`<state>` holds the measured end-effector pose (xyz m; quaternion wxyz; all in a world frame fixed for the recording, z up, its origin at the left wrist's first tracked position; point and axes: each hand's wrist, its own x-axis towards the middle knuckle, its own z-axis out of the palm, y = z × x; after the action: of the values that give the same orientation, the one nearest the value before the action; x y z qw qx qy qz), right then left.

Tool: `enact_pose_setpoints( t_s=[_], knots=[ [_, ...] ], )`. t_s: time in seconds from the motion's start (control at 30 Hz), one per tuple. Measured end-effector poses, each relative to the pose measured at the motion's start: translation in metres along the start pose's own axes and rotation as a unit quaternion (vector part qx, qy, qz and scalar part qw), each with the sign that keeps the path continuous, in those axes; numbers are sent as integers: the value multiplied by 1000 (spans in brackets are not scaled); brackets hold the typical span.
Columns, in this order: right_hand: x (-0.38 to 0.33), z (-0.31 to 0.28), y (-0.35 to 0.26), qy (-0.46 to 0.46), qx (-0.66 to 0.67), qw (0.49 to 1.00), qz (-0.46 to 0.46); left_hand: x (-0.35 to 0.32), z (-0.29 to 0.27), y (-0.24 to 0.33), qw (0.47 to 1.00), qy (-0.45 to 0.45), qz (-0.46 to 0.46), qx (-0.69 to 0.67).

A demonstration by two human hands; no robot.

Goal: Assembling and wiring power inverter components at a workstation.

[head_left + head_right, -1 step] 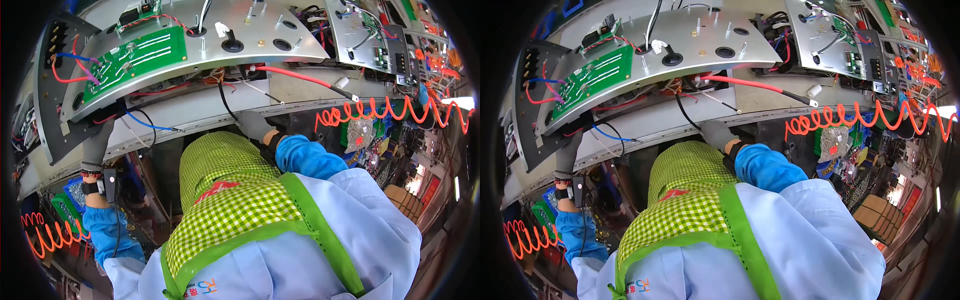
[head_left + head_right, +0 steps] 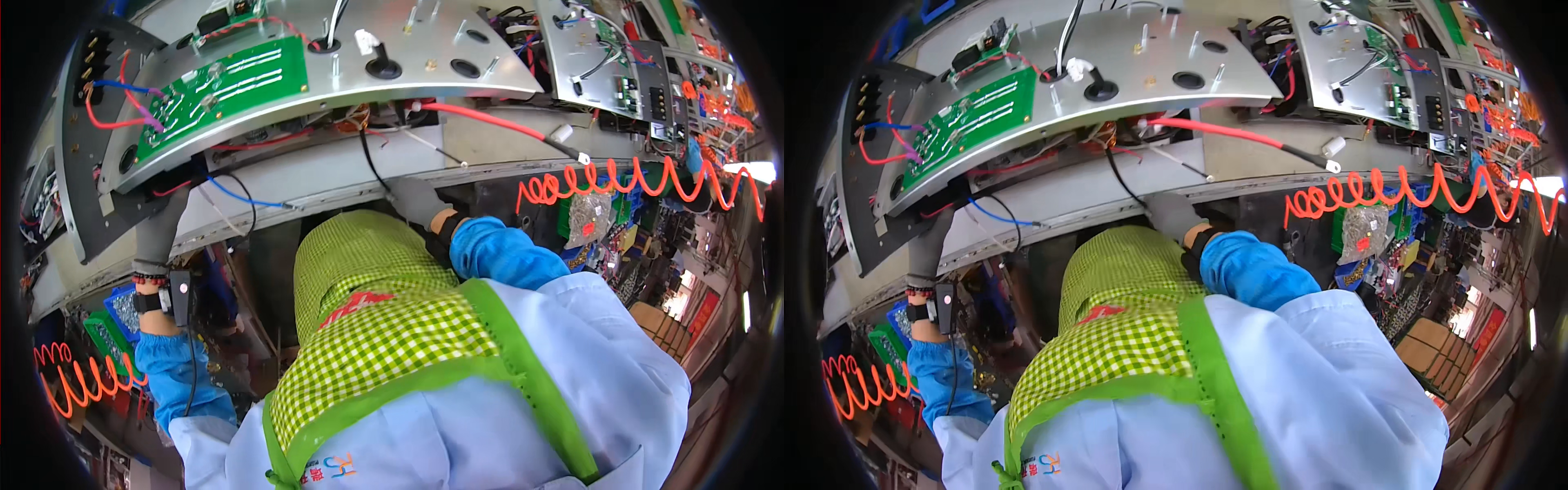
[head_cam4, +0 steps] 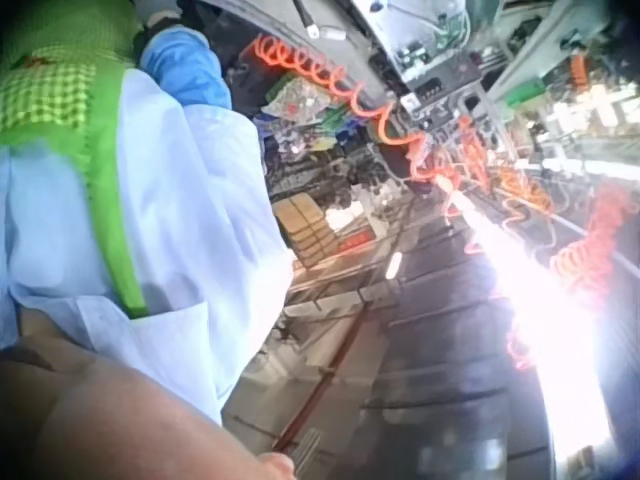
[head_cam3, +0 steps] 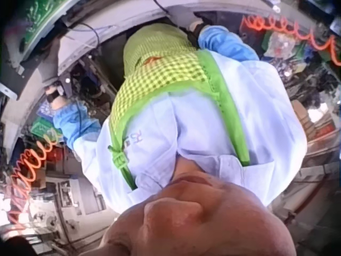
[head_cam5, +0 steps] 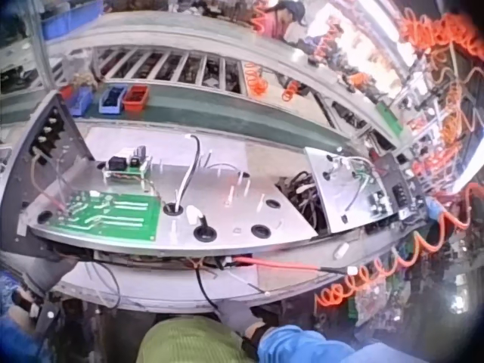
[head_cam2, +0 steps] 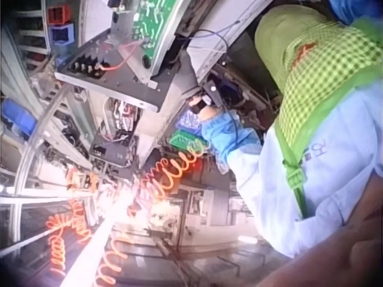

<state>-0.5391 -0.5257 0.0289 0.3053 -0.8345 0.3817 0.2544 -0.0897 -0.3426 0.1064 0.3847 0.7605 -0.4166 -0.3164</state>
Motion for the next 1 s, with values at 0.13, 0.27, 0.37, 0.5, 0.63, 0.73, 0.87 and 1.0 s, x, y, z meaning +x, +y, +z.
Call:
enact_pose_setpoints(
  t_s=[0.13,0.27,0.37,0.5,0.63,0.73,0.87,1.0],
  knots=[
    [-5,28,23,52,151,980,123,-29,12,2,969,-77,-179,155],
    [13,72,53,94,324,927,164,-95,61,-12,930,-273,-246,-13],
    [6,35,26,13,523,816,247,-88,132,29,932,-317,-178,4],
    [11,26,26,-68,594,747,291,-59,221,41,924,-349,-140,-75],
    [13,20,30,-102,460,855,218,-44,296,40,938,-325,-102,-66],
    [1,10,18,20,105,988,110,-41,324,46,950,-294,-96,-37],
    [-21,-19,29,66,20,996,50,-47,344,49,961,-262,-82,21],
    [-32,-29,50,97,-84,976,-179,-51,345,42,969,-232,-86,-9]
  ],
)
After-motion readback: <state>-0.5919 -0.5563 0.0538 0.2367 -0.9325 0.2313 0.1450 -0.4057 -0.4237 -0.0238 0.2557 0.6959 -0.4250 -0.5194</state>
